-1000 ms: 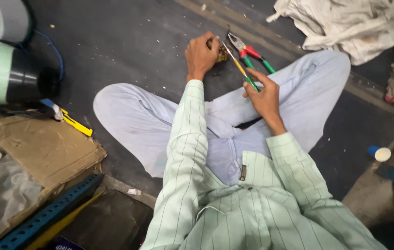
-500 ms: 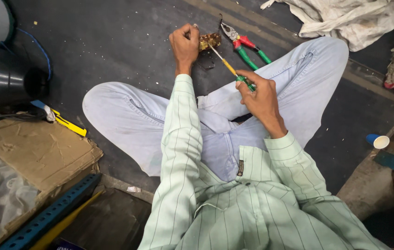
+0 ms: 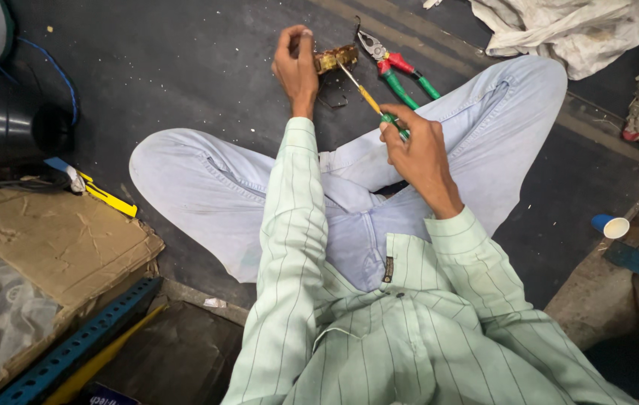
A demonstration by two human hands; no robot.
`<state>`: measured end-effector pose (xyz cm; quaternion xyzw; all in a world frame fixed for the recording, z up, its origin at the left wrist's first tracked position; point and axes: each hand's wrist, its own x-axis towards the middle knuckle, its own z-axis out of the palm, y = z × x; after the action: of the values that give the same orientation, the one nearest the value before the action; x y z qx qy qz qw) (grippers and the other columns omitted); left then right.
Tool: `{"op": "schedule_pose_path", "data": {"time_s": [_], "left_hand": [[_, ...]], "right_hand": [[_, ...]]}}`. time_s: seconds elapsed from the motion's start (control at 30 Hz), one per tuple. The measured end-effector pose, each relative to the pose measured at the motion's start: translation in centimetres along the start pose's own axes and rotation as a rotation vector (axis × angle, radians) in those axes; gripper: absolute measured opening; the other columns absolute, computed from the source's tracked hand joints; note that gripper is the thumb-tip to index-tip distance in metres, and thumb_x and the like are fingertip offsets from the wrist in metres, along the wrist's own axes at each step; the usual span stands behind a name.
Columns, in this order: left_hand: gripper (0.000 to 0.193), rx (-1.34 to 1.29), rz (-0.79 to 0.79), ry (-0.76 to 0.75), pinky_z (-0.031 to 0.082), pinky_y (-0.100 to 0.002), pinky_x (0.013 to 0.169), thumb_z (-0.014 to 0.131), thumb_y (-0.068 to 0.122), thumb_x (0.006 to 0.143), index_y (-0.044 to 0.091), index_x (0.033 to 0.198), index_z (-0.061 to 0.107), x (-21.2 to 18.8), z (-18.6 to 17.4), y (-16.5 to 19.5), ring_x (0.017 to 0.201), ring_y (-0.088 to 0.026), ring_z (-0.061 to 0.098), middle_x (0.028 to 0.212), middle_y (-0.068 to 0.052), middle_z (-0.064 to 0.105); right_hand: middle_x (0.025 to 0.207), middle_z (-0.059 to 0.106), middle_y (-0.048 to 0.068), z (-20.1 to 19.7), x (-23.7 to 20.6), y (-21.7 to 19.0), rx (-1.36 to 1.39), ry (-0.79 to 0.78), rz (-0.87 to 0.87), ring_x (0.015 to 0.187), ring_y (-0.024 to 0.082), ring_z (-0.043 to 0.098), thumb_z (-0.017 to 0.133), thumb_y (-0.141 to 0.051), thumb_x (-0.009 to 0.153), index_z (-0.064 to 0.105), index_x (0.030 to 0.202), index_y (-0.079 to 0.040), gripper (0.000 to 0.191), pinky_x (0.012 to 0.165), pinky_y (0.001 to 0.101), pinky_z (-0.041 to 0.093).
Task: The person sits on the workshop floor with a motor stator in their lap. They use a screwdriver and pliers to work on the copper windings, turn the stator over, pull and reposition wire ends by hand, and hold the stator up to view it from different sides.
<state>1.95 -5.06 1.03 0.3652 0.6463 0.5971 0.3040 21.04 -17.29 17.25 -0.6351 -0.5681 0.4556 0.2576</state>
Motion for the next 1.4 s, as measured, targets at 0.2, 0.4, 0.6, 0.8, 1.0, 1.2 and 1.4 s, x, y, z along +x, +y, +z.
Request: {"op": "schedule_pose_path", "data": {"time_s": [0.2, 0.4, 0.6, 0.8, 1.0, 1.2, 1.4], "left_hand": [[0.03, 0.371, 0.178, -0.045, 0.051, -0.042, 0.072, 0.065, 0.024, 0.101, -0.001, 0.084, 0.066, -1.3, 0.4, 0.6, 0.073, -0.035, 0.065, 0.079, -0.016, 0.069], [0.038, 0.26, 0.139, 0.211, 0.052, -0.043, 0.066, 0.053, 0.023, 0.097, 0.005, 0.072, 0.075, -0.1, 0.7, 0.2, 0.061, -0.035, 0.07, 0.068, -0.014, 0.073], [0.039, 0.323, 0.142, 0.273, 0.049, -0.049, 0.062, 0.055, 0.026, 0.096, 0.002, 0.072, 0.073, -0.2, 0.7, -0.4, 0.064, -0.042, 0.066, 0.069, -0.02, 0.069], [0.041, 0.312, 0.093, 0.227, 0.048, -0.051, 0.062, 0.053, 0.028, 0.095, -0.001, 0.071, 0.07, -0.3, 1.0, 0.2, 0.062, -0.044, 0.064, 0.066, -0.022, 0.067], [0.044, 0.773, -0.269, -0.079, 0.053, -0.054, 0.078, 0.061, 0.045, 0.089, 0.007, 0.075, 0.079, 0.9, -0.1, 0.1, 0.083, -0.047, 0.068, 0.083, -0.023, 0.073], [0.033, 0.608, -0.245, -0.064, 0.057, -0.048, 0.084, 0.066, 0.041, 0.088, 0.011, 0.09, 0.081, 0.4, -0.4, 0.1, 0.087, -0.041, 0.073, 0.091, -0.015, 0.079], [0.037, 0.337, 0.326, -0.617, 0.048, -0.043, 0.103, 0.07, 0.004, 0.084, 0.012, 0.12, 0.076, 1.9, -2.9, 4.6, 0.116, -0.037, 0.06, 0.121, -0.012, 0.073]], "right_hand": [[0.075, 0.07, 0.013, 0.3, 1.4, -0.1, -0.166, 0.118, -0.227, 0.059, 0.014, 0.065, 0.066, -0.008, 0.099, 0.072, 0.125, 0.001, 0.028, 0.059, 0.032, 0.051], [0.076, 0.073, 0.008, -1.7, 1.2, -0.4, -0.05, -0.006, -0.024, 0.048, 0.012, 0.061, 0.065, -0.01, 0.096, 0.071, 0.124, -0.004, 0.029, 0.05, 0.0303, 0.049], [0.077, 0.073, 0.012, -0.6, 0.4, 0.0, -0.039, 0.017, -0.081, 0.056, 0.015, 0.066, 0.063, -0.008, 0.097, 0.066, 0.133, -0.004, 0.037, 0.057, 0.0316, 0.052], [0.099, 0.076, 0.018, 0.9, 0.8, -0.2, -0.091, 0.035, -0.255, 0.077, 0.021, 0.077, 0.062, -0.005, 0.1, 0.066, 0.137, -0.006, 0.037, 0.072, 0.0334, 0.059], [0.086, 0.07, 0.02, 0.0, 0.7, -0.5, -0.24, 0.098, -0.179, 0.072, 0.034, 0.07, 0.069, -0.007, 0.093, 0.068, 0.124, -0.005, 0.032, 0.066, 0.0411, 0.053], [0.101, 0.07, 0.02, -0.6, 1.8, -0.1, -0.288, 0.13, -0.372, 0.087, 0.038, 0.07, 0.07, 0.0, 0.09, 0.063, 0.122, -0.003, 0.033, 0.075, 0.0432, 0.053], [0.105, 0.071, 0.017, -0.9, 6.4, -0.5, -0.319, 0.136, -0.557, 0.091, 0.035, 0.073, 0.08, 0.0, 0.093, 0.064, 0.117, -0.002, 0.029, 0.075, 0.0401, 0.056]]}}
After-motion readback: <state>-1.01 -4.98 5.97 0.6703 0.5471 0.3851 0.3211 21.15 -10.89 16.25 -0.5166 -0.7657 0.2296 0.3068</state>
